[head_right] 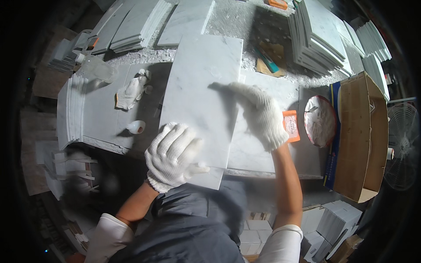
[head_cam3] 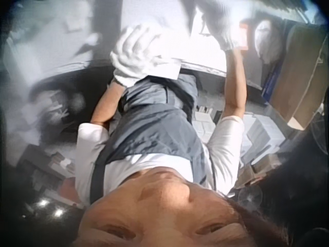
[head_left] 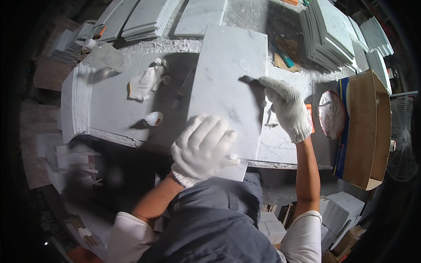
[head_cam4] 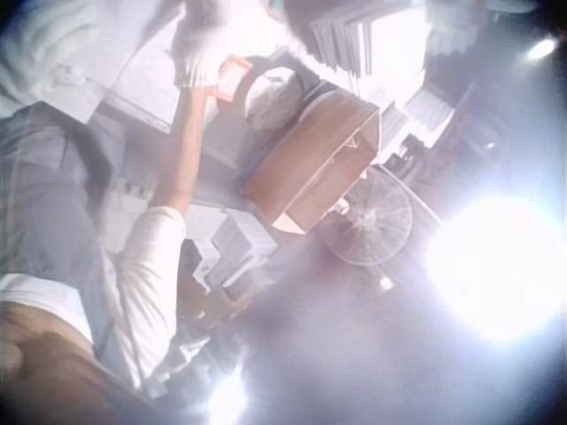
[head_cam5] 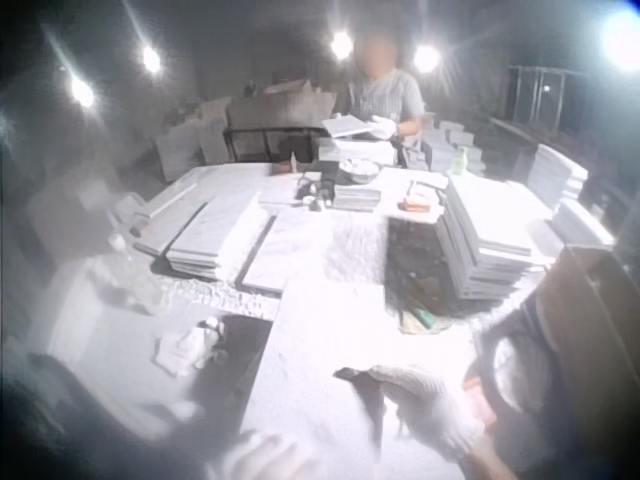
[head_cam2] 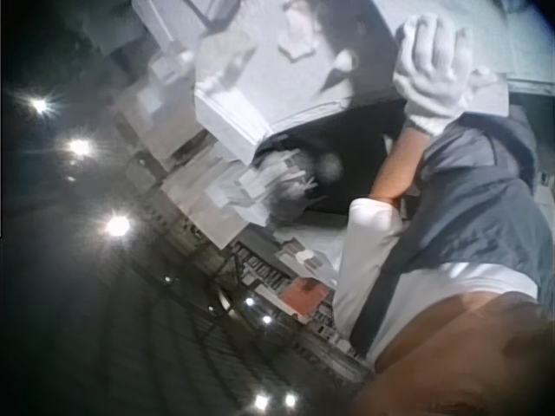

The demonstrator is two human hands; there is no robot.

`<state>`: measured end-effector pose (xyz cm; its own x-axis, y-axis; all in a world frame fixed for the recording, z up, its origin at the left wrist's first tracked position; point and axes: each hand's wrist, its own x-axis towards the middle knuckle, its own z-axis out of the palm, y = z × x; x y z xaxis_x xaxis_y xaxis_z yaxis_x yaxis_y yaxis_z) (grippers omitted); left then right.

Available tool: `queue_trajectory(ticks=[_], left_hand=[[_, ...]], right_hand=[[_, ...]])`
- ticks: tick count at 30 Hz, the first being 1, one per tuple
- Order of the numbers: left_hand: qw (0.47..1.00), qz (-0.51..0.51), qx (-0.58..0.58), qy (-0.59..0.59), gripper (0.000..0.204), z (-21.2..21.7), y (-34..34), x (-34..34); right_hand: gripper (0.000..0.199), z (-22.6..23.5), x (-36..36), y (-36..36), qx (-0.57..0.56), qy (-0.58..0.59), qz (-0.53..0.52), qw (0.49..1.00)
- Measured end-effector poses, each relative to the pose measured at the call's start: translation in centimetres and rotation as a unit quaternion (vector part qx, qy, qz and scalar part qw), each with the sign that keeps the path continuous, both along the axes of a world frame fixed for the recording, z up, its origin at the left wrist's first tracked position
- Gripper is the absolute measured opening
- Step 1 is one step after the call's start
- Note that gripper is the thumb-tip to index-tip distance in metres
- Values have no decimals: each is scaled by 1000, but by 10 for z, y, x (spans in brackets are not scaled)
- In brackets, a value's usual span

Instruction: The person scrubs and scrapes a white rectangular tile on a workbench using a small orange sponge and a metal scraper. They repeatedly apply a liquid from a spray bottle, wipe the surface, and scrape off residue. The person stacks the cleaned tile with others on the table.

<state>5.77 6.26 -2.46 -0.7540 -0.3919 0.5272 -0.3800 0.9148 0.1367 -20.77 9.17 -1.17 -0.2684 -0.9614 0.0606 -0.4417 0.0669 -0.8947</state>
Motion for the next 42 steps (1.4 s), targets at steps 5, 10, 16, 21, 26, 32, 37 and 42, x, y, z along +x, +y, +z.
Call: queue_trajectory(ticks=[5,10,16,21,26,32,37,42], left_hand=[[1000,6,8,-5,55,0,1,0],[998,1,56,8,51,15,1,-3],[991,-19,121,-44,62,37,-15,-18],[995,47,79,-26,74,18,-61,-55],[996,44,20,-77,73,13,-122,-100],[978,104,94,-152,63,9,-137,-120],[939,-167,264,-144,69,26,-100,-79],[987,-74,144,23,54,36,-40,-47]], right_hand=[[36,4,-4,36,29,-12,152,988],[43,-2,-36,64,-4,-310,36,950],[50,-13,-39,50,7,-326,-95,941],[25,-10,-32,44,-85,-478,-75,871],[24,-12,-24,48,-70,-446,-103,886],[24,-7,-29,56,-18,-369,-180,912],[31,5,-28,39,9,-285,-193,939],[36,18,-18,-15,36,-107,-114,987]])
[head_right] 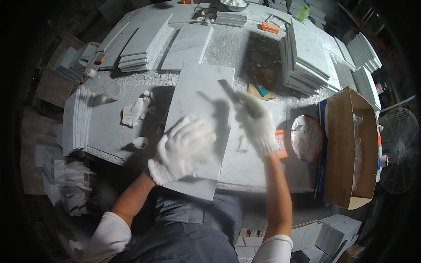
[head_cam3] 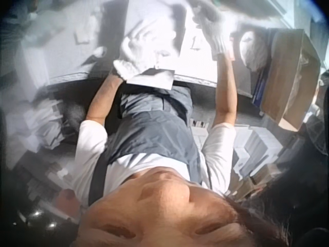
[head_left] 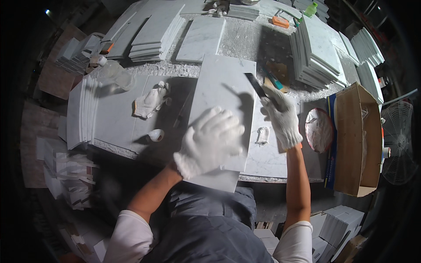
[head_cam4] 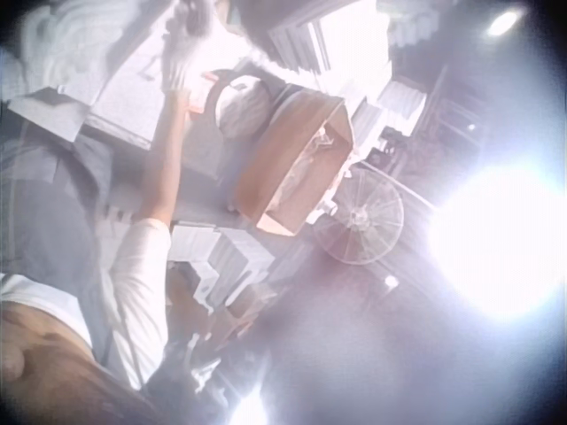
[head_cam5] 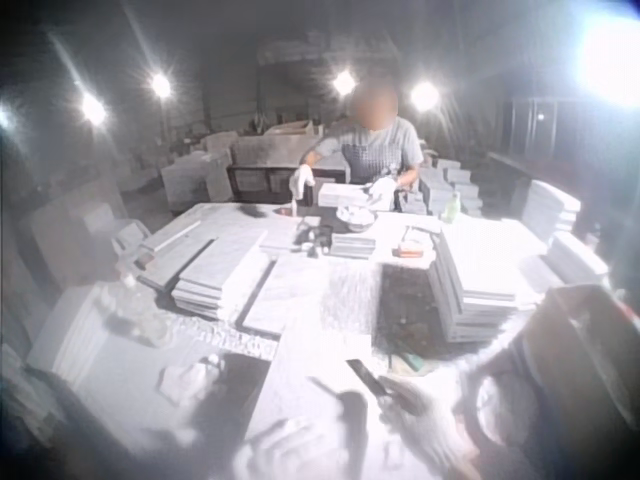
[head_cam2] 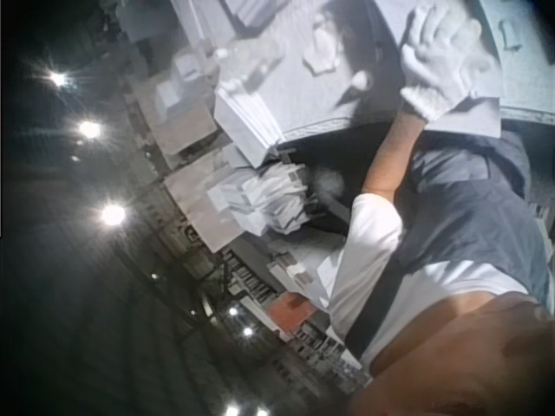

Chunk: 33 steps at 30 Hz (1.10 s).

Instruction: The person scrubs and scrapes a white rectangular tile on a workbench using a small orange sponge and a metal scraper. They repeatedly apply a liquid from a spray bottle, wipe the surface, and scrape off residue. The person stacks the cleaned tile with others on the table.

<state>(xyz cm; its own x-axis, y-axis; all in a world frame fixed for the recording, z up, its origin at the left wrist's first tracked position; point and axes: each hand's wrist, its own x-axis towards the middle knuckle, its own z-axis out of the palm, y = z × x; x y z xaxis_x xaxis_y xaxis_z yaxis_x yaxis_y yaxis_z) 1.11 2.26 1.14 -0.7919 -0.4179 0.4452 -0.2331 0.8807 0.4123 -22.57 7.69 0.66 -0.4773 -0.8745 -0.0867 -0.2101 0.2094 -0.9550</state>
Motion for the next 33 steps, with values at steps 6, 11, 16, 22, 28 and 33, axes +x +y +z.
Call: queue_trajectory(ticks=[6,11,16,22,28,33], left_hand=[[998,16,-44,-42,52,-4,14,18],[998,20,-45,-41,50,-7,12,12],[998,10,-62,-15,48,-8,9,12],[998,12,-48,-26,45,-6,9,13],[998,12,-49,-24,44,-6,9,13],[999,13,-43,-21,43,-6,9,12]], right_hand=[[34,3,4,-41,-28,351,98,931],[33,4,-3,-43,-42,409,143,900],[34,3,-3,-50,-60,411,166,894],[34,0,-4,-55,-55,437,173,881],[35,-2,-5,-59,-59,422,182,886],[36,-1,-6,-64,-40,437,198,876]])
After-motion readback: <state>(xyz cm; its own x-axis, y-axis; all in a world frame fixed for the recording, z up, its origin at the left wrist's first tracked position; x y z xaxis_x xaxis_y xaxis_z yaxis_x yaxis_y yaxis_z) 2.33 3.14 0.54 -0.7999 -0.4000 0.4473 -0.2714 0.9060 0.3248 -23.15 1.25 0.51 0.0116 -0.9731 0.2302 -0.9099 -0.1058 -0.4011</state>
